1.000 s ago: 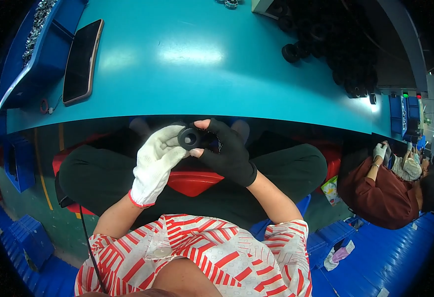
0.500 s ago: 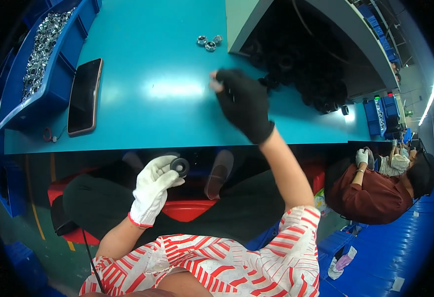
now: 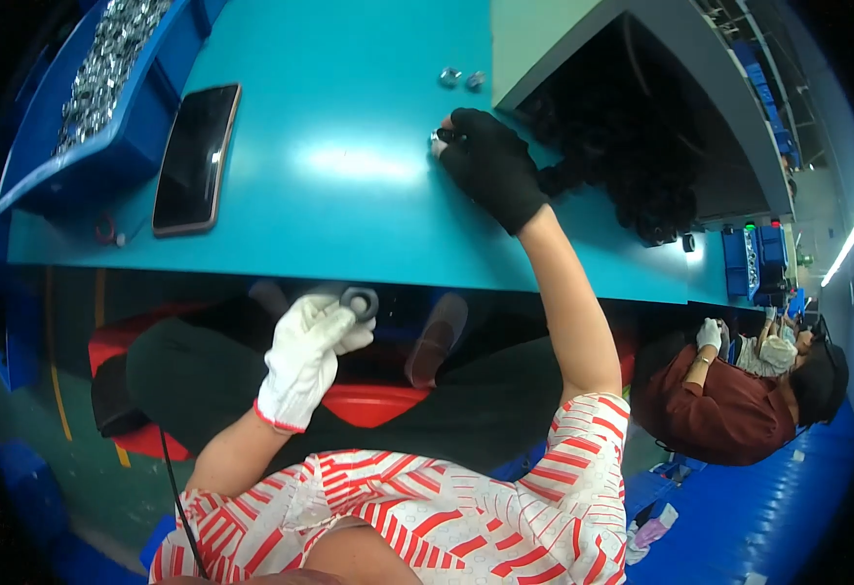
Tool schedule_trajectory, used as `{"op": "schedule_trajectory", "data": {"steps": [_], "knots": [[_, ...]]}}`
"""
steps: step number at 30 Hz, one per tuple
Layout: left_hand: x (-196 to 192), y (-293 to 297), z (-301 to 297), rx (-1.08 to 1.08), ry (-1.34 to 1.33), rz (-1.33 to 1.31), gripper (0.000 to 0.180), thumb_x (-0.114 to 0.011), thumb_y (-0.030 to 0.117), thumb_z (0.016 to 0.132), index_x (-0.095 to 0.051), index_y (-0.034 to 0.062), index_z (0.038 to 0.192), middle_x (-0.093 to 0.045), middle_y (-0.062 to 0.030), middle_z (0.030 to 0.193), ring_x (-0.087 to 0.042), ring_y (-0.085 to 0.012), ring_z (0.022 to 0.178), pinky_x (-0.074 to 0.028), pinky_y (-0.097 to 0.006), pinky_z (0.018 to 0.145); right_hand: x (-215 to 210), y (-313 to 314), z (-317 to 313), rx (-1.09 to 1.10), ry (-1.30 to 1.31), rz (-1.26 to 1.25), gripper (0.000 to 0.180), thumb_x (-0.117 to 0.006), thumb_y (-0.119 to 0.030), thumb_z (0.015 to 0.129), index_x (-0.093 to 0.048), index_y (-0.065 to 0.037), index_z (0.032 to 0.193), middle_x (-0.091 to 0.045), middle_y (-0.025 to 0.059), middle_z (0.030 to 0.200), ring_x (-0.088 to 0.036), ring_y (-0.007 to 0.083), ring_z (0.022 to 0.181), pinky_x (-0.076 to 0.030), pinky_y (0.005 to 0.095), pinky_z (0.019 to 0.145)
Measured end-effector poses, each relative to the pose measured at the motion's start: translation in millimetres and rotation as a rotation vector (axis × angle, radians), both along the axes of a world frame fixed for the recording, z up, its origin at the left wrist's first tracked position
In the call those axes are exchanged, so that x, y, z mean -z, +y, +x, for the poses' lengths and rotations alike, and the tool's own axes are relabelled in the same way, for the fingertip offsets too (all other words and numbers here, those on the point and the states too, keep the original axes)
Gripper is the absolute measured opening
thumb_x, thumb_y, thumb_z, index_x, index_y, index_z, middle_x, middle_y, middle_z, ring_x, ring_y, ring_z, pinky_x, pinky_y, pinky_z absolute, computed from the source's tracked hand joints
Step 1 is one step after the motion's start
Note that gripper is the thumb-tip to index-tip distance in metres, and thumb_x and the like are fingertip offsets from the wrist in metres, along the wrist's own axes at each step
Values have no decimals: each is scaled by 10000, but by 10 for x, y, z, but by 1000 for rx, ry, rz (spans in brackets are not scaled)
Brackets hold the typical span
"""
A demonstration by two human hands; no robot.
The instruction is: Assembling small metal rings into black plastic components at a factory workbench.
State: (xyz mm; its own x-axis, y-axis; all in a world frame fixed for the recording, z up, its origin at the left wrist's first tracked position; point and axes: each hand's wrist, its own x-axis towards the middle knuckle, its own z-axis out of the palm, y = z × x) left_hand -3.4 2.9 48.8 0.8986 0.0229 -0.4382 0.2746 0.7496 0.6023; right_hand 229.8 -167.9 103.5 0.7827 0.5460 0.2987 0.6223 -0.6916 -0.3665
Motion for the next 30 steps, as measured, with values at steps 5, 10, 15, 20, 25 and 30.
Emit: {"op": "schedule_trajectory", "data": {"steps": [5,10,15,20,25,30], "knots": [[-21,35,8,-3,7,-69,330,-629,23,848,-495,-42,1142,-622,-128,1046,-636,-195,922,-525,-309,817,-141,61,-1277,-278,316,342,313,-730,-110,751,-606,-49,1032,-629,102,961,-641,201,754,-505,291,645],[-4,-25,-11,117,-89,-47,371,-593,-10,852,-474,-59,1199,-617,-142,1075,-639,-193,924,-508,-288,830,112,-38,-1689,-212,287,184,272,-720,-79,734,-636,-66,993,-631,96,955,-630,232,729,-484,304,623],[-33,-102,-30,157,-136,85,401,-606,-6,828,-458,-88,1192,-604,-174,1048,-644,-213,913,-538,-305,843,306,-167,-1714,-282,166,264,308,-742,-100,702,-645,-86,993,-635,73,954,-624,215,736,-466,313,641],[51,-145,-65,174,-156,328,368,-665,-24,795,-514,-29,1130,-616,-126,1035,-633,-192,917,-511,-295,825,364,-154,-1810,-278,165,190,409,-759,-118,687,-613,-88,1068,-632,72,978,-627,208,776,-465,293,663],[51,-194,-81,77,-367,827,413,-711,17,760,-522,-20,1126,-624,-130,1002,-638,-190,877,-518,-296,774,434,-90,-1749,-249,389,270,473,-746,-121,703,-559,-54,1133,-627,101,960,-634,239,817,-487,316,682],[43,-155,-52,157,-355,914,444,-693,-19,762,-501,-37,1161,-617,-146,1014,-638,-191,897,-524,-296,789,443,-89,-1735,-216,160,122,392,-729,-123,711,-568,-54,1062,-632,96,916,-642,238,778,-487,316,646]]}}
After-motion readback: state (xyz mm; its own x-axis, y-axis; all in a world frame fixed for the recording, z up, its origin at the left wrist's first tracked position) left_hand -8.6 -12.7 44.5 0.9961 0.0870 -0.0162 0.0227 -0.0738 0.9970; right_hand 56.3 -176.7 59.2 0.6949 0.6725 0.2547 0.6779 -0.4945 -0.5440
